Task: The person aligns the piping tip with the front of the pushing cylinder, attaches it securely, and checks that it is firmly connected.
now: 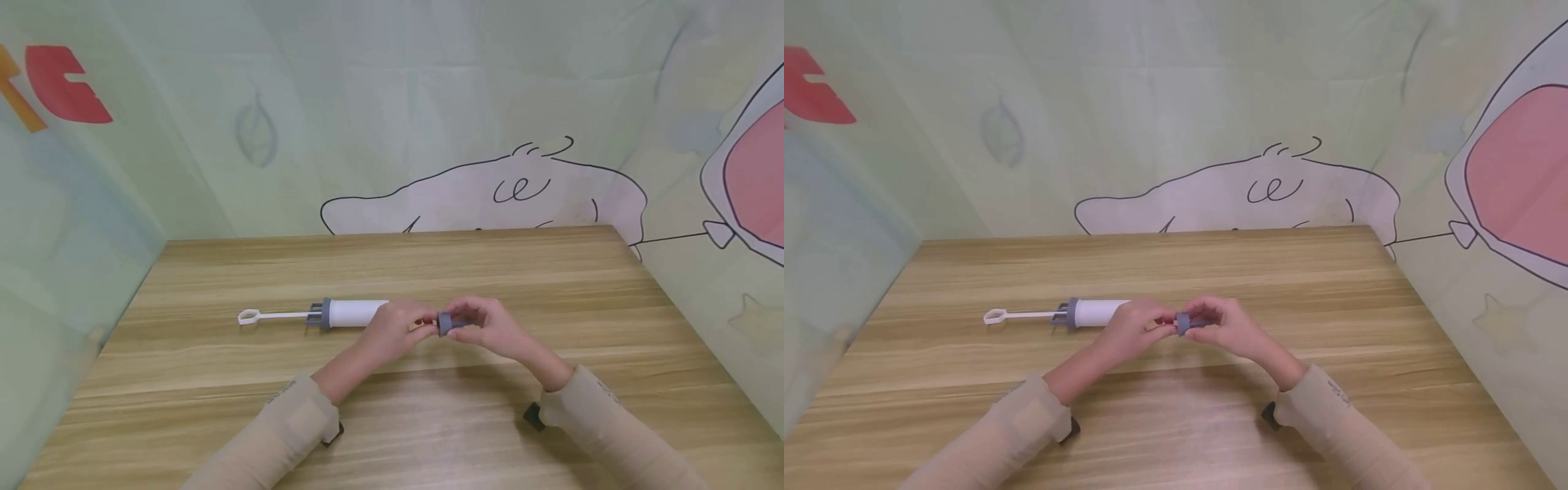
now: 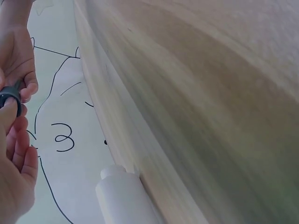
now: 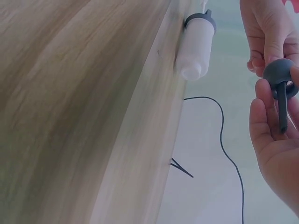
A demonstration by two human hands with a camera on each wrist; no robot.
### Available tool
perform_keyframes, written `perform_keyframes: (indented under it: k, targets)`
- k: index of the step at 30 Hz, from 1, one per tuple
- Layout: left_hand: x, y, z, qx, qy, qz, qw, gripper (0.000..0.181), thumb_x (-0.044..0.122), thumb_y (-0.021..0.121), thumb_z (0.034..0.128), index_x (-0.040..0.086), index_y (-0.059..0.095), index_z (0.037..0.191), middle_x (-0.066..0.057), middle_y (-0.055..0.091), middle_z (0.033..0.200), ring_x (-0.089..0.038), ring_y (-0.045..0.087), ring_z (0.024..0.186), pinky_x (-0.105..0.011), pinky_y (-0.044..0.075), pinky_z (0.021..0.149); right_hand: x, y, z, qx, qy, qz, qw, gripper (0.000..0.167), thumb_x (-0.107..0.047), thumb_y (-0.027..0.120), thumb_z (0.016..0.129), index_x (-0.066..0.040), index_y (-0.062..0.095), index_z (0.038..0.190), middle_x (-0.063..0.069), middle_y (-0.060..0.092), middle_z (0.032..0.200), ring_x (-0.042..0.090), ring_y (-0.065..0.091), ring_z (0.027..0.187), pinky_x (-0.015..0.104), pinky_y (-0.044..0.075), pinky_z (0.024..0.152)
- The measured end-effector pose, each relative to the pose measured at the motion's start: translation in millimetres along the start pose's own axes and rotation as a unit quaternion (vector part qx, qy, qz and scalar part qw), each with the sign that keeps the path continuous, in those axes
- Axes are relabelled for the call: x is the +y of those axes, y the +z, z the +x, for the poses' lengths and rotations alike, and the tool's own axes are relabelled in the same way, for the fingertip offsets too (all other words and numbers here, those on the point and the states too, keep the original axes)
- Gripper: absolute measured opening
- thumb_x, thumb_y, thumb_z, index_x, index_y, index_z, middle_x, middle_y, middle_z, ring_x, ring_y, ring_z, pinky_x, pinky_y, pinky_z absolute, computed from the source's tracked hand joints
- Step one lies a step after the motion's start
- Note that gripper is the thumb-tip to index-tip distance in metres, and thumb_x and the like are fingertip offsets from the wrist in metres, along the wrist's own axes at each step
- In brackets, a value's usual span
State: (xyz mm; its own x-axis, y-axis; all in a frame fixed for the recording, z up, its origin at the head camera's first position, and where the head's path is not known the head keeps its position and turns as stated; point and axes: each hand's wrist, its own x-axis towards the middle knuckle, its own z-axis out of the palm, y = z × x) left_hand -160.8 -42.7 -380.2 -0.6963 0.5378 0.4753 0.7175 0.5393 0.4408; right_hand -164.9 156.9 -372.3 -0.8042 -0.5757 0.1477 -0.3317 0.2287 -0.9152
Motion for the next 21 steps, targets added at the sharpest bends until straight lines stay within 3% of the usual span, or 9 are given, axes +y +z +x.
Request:
perform_keyframes:
  k: [8, 17, 21]
  targets:
    - [0.1, 0.2, 1.4, 0.008, -0.021, 0.027, 0.9994, 0.011, 0.021, 0.066, 0.0779, 0.015, 0.063, 0.069, 0.007, 0.061, 0.068, -0.004, 0.051, 0.064, -0.015, 0.043, 0.060, 0.0, 3.0, 1.5, -0.015, -0.023, 0.007, 0.9996, 0.027, -0.002, 0.062, 0.079, 0.006, 0.055, 0.103, 0.021, 0.060, 0.099, 0.006, 0.059, 0.085, 0.025, 0.050, 0.076]
    - [-0.3, -0.8, 2.5, -0.003, -0.021, 0.030, 0.9993, 0.014, 0.018, 0.066, 0.0759, 0.015, 0.060, 0.064, 0.008, 0.057, 0.063, -0.004, 0.047, 0.060, -0.013, 0.038, 0.055, -2.8, 5.4, 3.3, -0.010, 0.003, -0.010, 0.9999, 0.024, -0.002, 0.065, 0.076, 0.002, 0.059, 0.099, 0.018, 0.061, 0.099, 0.009, 0.058, 0.083, 0.023, 0.051, 0.072]
    - [-1.0, -1.0, 1.9, -0.017, -0.025, 0.043, 0.9986, 0.013, 0.020, 0.067, 0.0750, 0.016, 0.059, 0.065, 0.009, 0.055, 0.062, -0.003, 0.044, 0.059, -0.013, 0.036, 0.053, -2.0, 4.7, 2.8, -0.016, -0.004, -0.019, 0.9997, 0.024, -0.001, 0.065, 0.076, 0.003, 0.059, 0.099, 0.018, 0.061, 0.098, 0.011, 0.058, 0.082, 0.024, 0.052, 0.070]
